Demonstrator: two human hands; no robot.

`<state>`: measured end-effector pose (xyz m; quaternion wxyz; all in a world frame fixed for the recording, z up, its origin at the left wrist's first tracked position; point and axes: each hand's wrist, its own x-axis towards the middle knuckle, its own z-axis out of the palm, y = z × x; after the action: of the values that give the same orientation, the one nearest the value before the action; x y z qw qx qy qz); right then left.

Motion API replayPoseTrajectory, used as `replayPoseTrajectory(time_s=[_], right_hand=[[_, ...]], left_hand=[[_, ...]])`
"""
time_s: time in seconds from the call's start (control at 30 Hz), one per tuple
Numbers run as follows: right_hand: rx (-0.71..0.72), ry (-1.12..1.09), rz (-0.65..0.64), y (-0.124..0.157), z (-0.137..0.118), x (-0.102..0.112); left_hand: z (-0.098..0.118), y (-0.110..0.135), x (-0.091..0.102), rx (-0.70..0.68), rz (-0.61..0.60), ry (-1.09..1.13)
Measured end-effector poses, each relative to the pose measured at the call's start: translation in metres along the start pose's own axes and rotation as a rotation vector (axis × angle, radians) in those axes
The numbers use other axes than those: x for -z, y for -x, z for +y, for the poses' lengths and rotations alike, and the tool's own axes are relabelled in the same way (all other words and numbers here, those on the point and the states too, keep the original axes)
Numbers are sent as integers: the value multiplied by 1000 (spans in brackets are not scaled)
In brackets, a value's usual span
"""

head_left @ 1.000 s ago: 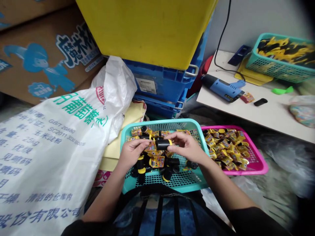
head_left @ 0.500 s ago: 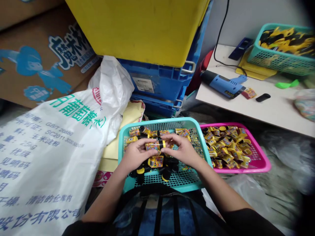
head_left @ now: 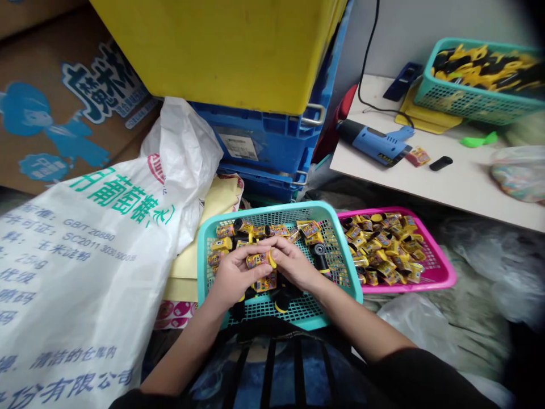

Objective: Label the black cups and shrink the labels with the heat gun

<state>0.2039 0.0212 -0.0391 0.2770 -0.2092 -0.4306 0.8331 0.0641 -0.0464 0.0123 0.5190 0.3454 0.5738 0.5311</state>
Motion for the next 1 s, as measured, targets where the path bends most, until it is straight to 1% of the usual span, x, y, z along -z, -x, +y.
replayPoseTrajectory(time_s=[0.07,0.13,0.2,0.27,0.33,0.37,0.4,0.47,0.5,0.53,0.6,0.67,0.7,0.8,0.9,0.97,1.0], right_hand=[[-50,-28,-10,0,0,0],[-93,-103,-27,0,-2,0],[-99,-148,-49,0,-6,1],[-84,-136,-75,0,-10,4],[-67,-41,-78,1,-14,8],[-54,63,-49,2,-17,11],[-36,214,-5,3,-19,13],[22,617,49,6,-23,17],[51,828,32,8,-23,17],[75,1020,-19,9,-22,17],[84,1318,-157,9,-18,14],[57,1490,-229,8,-10,10],[41,1533,-245,6,-7,8],[20,1546,-274,2,-1,9],[64,1458,-266,1,-6,15],[109,1298,-190,3,-12,18],[120,1188,-128,4,-15,17]], left_hand=[[-2,0,0,0,-24,12],[-4,1,0,-12,-38,28],[-5,2,0,-14,-46,36],[-5,3,1,-3,-55,26],[-4,3,5,-28,-50,-24],[-3,2,8,-64,-30,-73],[-2,1,12,-114,3,-144],[0,-3,21,-238,90,-354],[0,-6,26,-293,122,-496],[0,-9,31,-337,133,-653],[-3,-15,39,-396,106,-949],[-7,-19,45,-433,89,-1136],[-8,-20,47,-451,102,-1174],[-9,-18,53,-509,184,-1165],[-4,-8,56,-592,290,-1058],[-2,0,52,-603,348,-937],[-2,3,47,-573,336,-850]])
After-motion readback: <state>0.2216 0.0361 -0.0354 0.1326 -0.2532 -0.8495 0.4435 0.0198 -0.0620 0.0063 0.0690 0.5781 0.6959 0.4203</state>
